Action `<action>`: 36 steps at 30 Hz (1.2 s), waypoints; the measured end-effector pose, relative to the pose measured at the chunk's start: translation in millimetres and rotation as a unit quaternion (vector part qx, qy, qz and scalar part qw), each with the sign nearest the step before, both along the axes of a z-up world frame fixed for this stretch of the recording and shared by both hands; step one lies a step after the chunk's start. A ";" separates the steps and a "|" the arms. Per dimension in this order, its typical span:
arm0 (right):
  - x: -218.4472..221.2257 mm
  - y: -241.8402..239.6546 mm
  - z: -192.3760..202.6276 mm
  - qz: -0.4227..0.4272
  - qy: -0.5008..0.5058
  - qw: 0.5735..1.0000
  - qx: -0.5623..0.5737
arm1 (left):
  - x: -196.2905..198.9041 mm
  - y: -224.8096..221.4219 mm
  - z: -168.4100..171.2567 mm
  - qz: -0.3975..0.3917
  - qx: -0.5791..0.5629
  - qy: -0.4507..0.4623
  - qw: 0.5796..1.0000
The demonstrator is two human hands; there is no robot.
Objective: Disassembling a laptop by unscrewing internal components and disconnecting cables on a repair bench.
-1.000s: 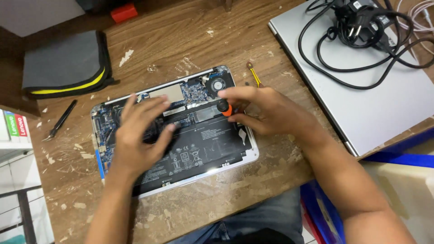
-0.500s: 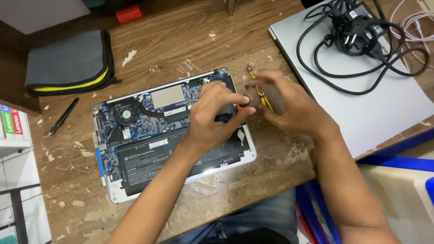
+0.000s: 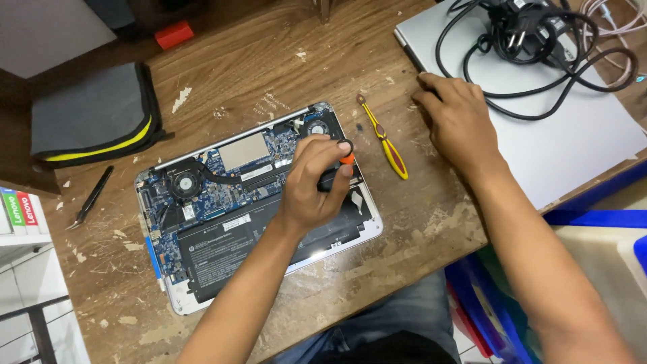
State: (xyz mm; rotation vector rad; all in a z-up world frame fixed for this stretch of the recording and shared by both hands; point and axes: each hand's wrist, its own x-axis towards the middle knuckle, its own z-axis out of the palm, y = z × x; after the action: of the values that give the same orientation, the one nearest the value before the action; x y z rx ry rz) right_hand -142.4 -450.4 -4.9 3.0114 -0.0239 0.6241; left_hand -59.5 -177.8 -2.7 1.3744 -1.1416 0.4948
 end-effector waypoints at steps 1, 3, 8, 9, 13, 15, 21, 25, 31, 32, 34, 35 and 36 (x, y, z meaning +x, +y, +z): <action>0.8 -5.4 0.2 0.000 0.001 1.000 0.002 | -0.3 2.6 -0.6 0.000 0.002 0.001 1.000; 2.4 -15.8 0.0 0.027 -0.005 1.000 -0.010 | -1.3 8.2 -2.3 -0.025 0.045 -0.019 0.999; -0.7 -49.4 -6.6 0.047 -0.052 0.997 -0.033 | -0.8 9.0 -3.1 -0.028 0.050 -0.016 0.998; -0.8 -56.4 -8.0 0.049 -0.074 0.995 -0.048 | -0.9 8.8 -3.1 -0.027 0.052 -0.018 0.998; -3.1 -68.6 -6.0 0.047 -0.098 0.993 -0.049 | -1.5 8.4 -0.5 -0.027 0.055 -0.025 0.998; -4.1 -78.5 -12.2 0.002 -0.095 0.994 -0.061 | -1.7 9.1 -1.6 -0.025 0.052 -0.031 0.998; -0.9 -95.3 -14.6 -0.007 -0.127 0.989 -0.070 | -0.2 10.3 1.0 -0.026 0.058 -0.033 0.997; 0.0 -99.3 -24.4 -0.036 -0.118 0.981 -0.148 | 0.3 9.8 -1.9 -0.016 0.059 -0.033 0.998; -2.1 -122.1 -38.1 -0.036 -0.115 0.971 -0.204 | 1.8 9.4 -6.4 -0.009 0.072 -0.030 0.997; -3.6 -126.2 -40.2 -0.031 -0.131 0.967 -0.215 | 1.3 9.3 -6.7 -0.005 0.071 -0.030 0.997; 1.2 -134.0 -39.9 -0.025 -0.152 0.962 -0.227 | 3.0 9.7 -5.2 0.001 0.068 -0.034 0.997; 0.7 -136.8 -39.8 -0.023 -0.155 0.962 -0.225 | 2.3 10.2 -5.2 -0.005 0.076 -0.023 0.997; 0.2 -139.0 -39.8 -0.021 -0.158 0.962 -0.222 | 1.6 11.2 -5.2 -0.010 0.085 -0.012 0.996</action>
State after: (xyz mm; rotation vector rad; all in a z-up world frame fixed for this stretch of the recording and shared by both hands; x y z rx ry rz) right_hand -142.2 -589.4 -44.7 2.4531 0.0316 0.9537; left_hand -57.9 -166.7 -7.9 1.5041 -1.2391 0.4083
